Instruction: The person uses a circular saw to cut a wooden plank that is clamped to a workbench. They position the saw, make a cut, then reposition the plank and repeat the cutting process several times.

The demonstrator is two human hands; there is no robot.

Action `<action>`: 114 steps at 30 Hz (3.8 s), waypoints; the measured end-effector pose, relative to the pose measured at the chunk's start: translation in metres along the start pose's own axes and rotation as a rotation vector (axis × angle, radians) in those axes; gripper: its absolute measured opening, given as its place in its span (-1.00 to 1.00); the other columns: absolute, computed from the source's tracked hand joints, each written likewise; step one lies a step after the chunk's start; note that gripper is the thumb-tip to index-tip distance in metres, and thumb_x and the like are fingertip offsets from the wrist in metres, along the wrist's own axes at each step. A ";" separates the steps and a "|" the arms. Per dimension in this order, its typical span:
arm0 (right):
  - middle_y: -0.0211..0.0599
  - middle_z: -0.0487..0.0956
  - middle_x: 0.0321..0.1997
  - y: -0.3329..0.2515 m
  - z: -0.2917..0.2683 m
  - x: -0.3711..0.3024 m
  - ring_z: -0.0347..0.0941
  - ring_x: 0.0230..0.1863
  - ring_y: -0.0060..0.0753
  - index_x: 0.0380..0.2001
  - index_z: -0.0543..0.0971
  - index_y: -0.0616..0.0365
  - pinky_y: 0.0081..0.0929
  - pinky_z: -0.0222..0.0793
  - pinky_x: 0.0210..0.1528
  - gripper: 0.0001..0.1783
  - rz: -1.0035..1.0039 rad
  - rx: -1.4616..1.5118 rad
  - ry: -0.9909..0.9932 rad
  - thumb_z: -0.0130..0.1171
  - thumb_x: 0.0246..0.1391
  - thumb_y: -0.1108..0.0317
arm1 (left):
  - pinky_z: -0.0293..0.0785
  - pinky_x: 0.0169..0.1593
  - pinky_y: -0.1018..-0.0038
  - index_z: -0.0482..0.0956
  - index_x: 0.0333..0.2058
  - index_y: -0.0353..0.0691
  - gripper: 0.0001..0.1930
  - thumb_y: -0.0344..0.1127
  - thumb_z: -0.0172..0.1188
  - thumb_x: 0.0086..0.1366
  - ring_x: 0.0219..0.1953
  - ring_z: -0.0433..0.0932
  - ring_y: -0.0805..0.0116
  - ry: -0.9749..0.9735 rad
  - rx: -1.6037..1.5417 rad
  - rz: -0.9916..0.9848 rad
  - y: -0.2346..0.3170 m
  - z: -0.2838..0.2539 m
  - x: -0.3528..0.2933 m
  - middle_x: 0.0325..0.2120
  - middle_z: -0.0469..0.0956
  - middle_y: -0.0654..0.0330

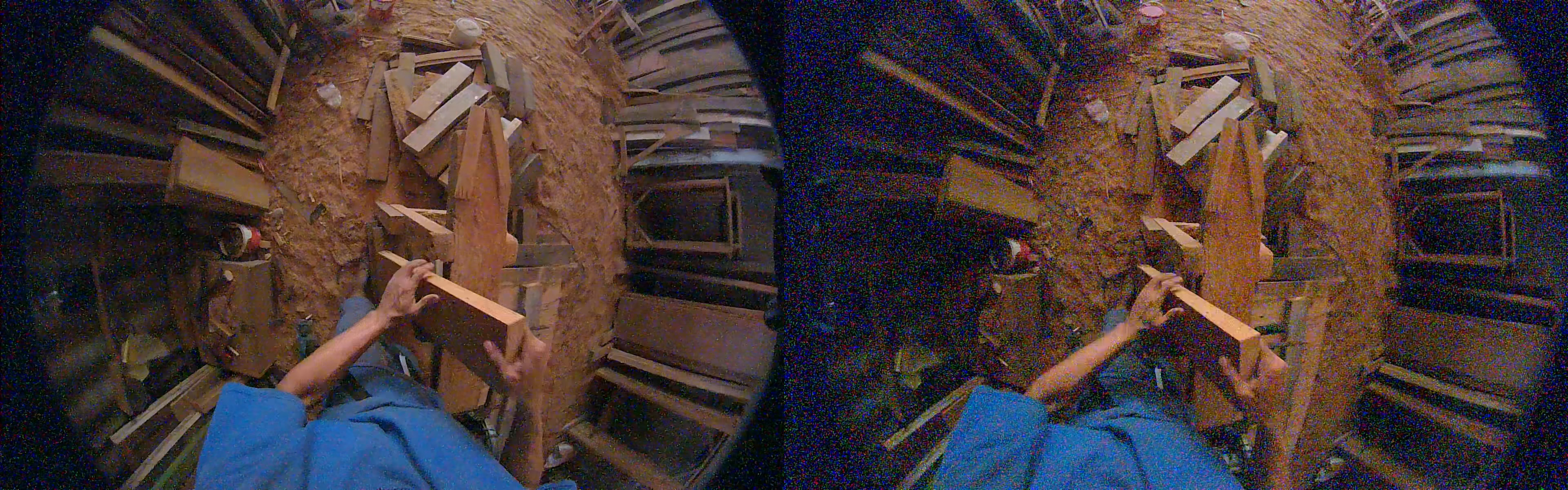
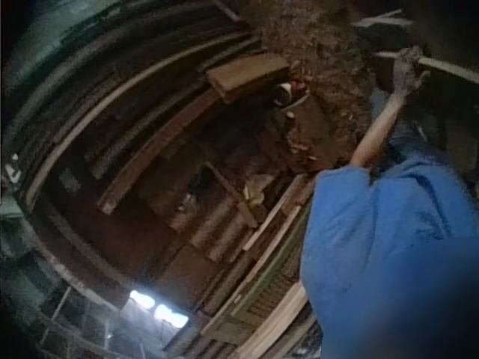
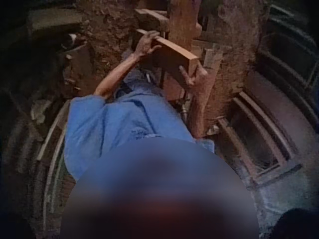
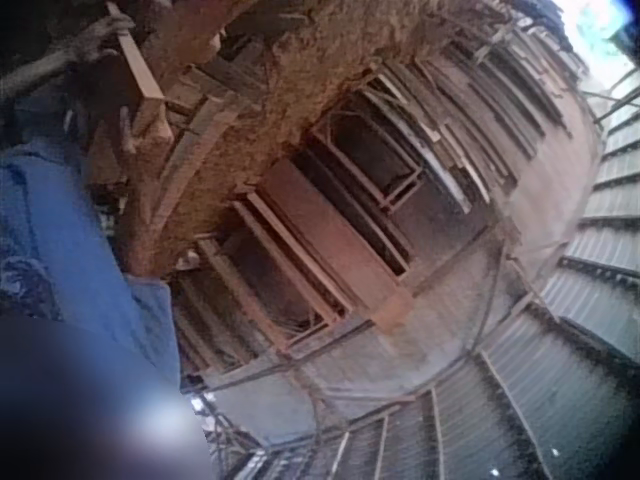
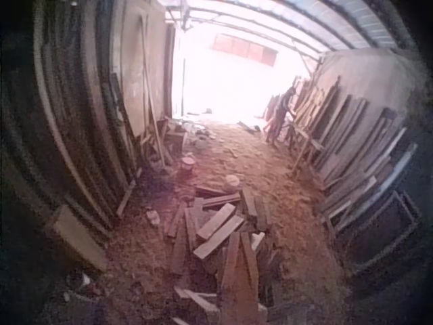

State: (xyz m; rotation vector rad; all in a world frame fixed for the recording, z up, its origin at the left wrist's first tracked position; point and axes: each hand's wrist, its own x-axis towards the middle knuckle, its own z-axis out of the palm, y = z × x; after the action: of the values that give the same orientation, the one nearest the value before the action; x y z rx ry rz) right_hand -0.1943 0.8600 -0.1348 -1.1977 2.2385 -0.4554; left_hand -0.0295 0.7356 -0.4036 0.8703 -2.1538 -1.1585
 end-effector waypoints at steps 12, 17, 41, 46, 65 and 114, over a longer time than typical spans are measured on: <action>0.17 0.63 -0.32 0.035 0.138 0.049 0.61 -0.25 0.20 -0.10 0.53 0.32 -0.08 0.53 -0.22 -0.43 0.123 -0.130 0.129 0.37 -0.01 0.07 | 0.02 0.42 0.25 -0.14 0.38 -0.48 -0.06 0.33 -0.30 0.41 0.38 0.11 -0.14 -0.517 -0.370 -0.689 -0.006 0.066 -0.071 0.31 0.11 -0.35; 0.22 0.63 -0.32 0.040 0.152 0.051 0.60 -0.26 0.22 -0.07 0.52 0.39 -0.03 0.52 -0.21 -0.36 0.055 -0.171 0.155 0.35 -0.01 0.02 | -0.03 0.44 0.27 -0.15 0.37 -0.50 -0.08 0.31 -0.34 0.43 0.40 0.07 -0.12 -0.501 -0.401 -0.632 -0.028 0.089 -0.083 0.33 0.08 -0.32; -0.09 0.62 0.03 0.318 0.103 0.038 0.48 0.11 0.00 0.10 0.56 0.00 0.08 0.11 0.29 -0.17 0.139 -0.650 -0.545 -0.24 0.19 -0.45 | 0.18 0.33 0.17 0.22 0.25 -0.47 -0.28 0.14 -0.18 0.45 0.27 0.28 -0.20 -0.256 -0.121 -0.863 -0.063 0.174 -0.132 0.21 0.32 -0.26; -0.12 0.65 -0.06 0.341 0.100 0.043 0.47 0.08 0.00 0.07 0.58 0.01 0.08 0.13 0.23 -0.16 0.061 -0.480 -0.624 -0.24 0.18 -0.46 | 0.42 0.11 0.05 0.51 -0.04 -0.44 -0.49 -0.03 -0.10 0.41 -0.02 0.51 -0.33 -0.677 0.045 -0.877 -0.101 0.204 -0.156 -0.13 0.55 -0.33; -0.11 0.58 -0.08 0.365 0.105 -0.038 0.41 0.06 0.01 0.14 0.48 0.09 0.11 0.08 0.24 -0.19 -0.201 -0.310 -0.160 0.13 0.04 -0.33 | 0.40 0.09 0.25 0.47 0.02 -0.39 -0.58 -0.14 -0.13 0.45 0.01 0.54 -0.03 0.020 -0.245 -0.829 -0.036 0.172 -0.175 -0.07 0.57 -0.14; -0.27 0.55 -0.46 0.432 0.040 0.136 0.48 -0.47 -0.38 -0.19 0.58 0.19 -0.32 0.37 -0.38 -0.46 0.084 0.543 -0.178 -0.02 0.31 -0.13 | 0.41 0.07 0.19 0.48 -0.01 -0.38 -0.53 -0.05 -0.16 0.47 0.00 0.53 -0.09 0.038 -0.062 -0.732 -0.023 0.142 -0.145 -0.08 0.56 -0.16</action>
State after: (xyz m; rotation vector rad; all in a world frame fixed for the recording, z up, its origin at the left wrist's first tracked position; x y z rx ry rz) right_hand -0.5111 0.9798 -0.4374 -0.8197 1.8365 -0.8236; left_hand -0.0299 0.9068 -0.5139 1.7129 -1.7860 -1.5043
